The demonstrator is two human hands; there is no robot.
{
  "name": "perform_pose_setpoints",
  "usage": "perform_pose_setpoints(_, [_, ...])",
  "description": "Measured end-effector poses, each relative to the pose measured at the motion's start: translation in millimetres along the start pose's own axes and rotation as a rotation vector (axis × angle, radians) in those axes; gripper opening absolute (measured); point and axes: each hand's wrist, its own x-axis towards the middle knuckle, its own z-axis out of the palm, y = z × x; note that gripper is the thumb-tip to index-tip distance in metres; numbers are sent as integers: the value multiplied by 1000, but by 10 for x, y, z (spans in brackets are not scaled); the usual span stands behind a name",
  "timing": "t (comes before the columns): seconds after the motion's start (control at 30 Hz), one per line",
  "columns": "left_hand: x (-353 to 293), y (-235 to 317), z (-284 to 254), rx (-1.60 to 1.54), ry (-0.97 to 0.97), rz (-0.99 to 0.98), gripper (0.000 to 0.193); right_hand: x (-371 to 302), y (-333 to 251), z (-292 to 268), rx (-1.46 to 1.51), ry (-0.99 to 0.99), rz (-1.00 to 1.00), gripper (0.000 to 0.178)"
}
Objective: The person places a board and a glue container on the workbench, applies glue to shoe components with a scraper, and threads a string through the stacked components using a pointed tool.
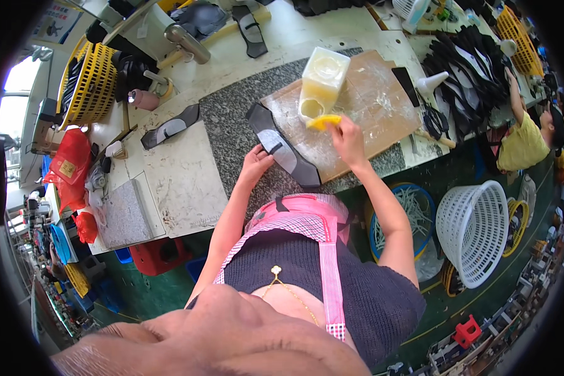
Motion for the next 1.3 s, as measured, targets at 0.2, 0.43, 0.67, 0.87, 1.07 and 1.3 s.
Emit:
perform_pose_setpoints(0.2, [34, 31, 58, -59, 30, -10, 57, 321, 134, 305, -243, 216, -196, 14])
perform_pose_setpoints(0.43, [12, 23, 49, -42, 13, -17, 59, 48, 125, 394, 383, -80, 235, 25])
perform_pose_setpoints(0.67, [-19, -21, 35, -7, 81, -16, 60, -14, 57, 830, 257, 53, -5, 18])
perform_pose_setpoints(0.87, [0, 12, 20, 2, 22, -22, 54, -192, 364, -5, -66, -341, -159, 11])
perform_pose_setpoints(1.07, [42, 22, 46, -7, 32, -10, 53, -373, 307, 120, 97, -234, -263, 9])
perform_pose_setpoints(1.3, [-61, 67, 61, -25, 72, 2, 53, -521, 336, 60, 78, -273, -172, 11])
